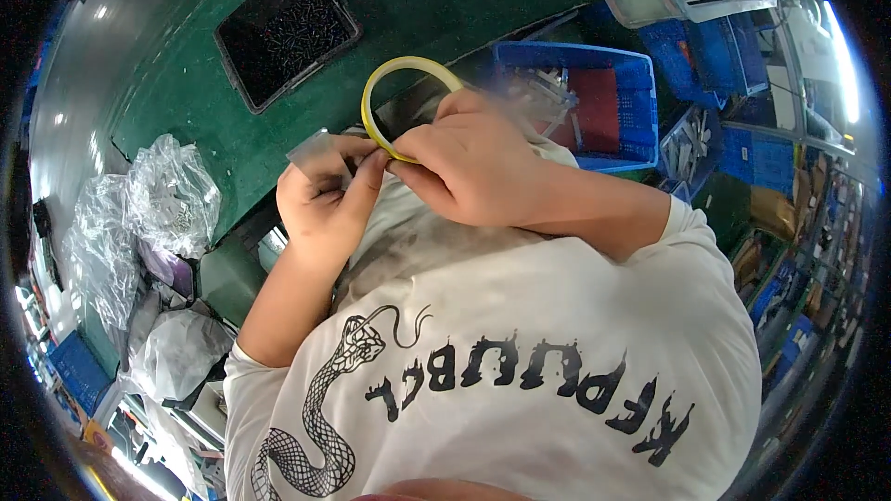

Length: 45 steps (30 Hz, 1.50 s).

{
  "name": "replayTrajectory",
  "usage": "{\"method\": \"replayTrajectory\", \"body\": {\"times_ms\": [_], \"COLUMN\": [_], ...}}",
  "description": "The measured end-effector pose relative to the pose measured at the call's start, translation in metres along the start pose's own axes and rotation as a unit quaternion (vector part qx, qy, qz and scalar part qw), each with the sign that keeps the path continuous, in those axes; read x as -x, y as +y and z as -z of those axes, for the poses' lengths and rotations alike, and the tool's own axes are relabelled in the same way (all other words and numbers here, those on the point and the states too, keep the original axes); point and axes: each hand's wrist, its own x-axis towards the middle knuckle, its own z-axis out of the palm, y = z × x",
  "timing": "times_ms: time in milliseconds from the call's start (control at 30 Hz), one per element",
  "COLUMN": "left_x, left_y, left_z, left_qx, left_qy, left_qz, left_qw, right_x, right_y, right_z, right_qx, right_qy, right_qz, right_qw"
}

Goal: Apply yellow adhesive tape to small rectangular electronic components at a factory workbench.

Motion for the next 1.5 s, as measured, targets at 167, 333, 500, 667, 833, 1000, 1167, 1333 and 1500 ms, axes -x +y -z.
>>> {"method": "replayTrajectory", "body": {"times_ms": [167,333,500,667,833,1000,1167,1333,1500], "left_x": [0.005,0.004,0.002,0.003,-0.001,0.004,0.005,0.003,0.002], "left_y": [-0.003,-0.001,0.003,0.002,0.007,0.003,0.0,0.002,0.0], "left_z": [-0.004,-0.006,-0.003,-0.003,-0.002,-0.005,-0.006,-0.002,0.0], "left_qx": [0.018,0.015,-0.025,-0.054,-0.109,-0.09,-0.061,-0.044,0.023], "left_qy": [0.039,0.043,0.029,0.015,-0.006,-0.019,-0.014,-0.043,-0.058], "left_qz": [0.026,0.025,0.007,0.009,0.001,0.079,0.046,0.068,0.038], "left_qw": [0.999,0.999,0.999,0.998,0.994,0.993,0.997,0.996,0.997], "right_x": [-0.002,-0.002,-0.001,0.002,0.002,0.003,0.004,0.006,0.004], "right_y": [-0.001,-0.001,-0.003,-0.003,-0.002,-0.001,-0.002,-0.002,0.0], "right_z": [-0.001,-0.002,-0.003,-0.005,-0.006,-0.007,-0.006,-0.003,0.0], "right_qx": [0.018,0.023,0.031,0.047,0.04,0.037,0.021,-0.004,0.006], "right_qy": [0.004,0.012,-0.017,-0.02,-0.029,-0.029,-0.028,-0.037,-0.022], "right_qz": [0.0,0.002,-0.006,0.004,-0.006,-0.004,-0.017,-0.054,-0.048], "right_qw": [1.0,1.0,0.999,0.999,0.999,0.999,0.999,0.998,0.999]}}
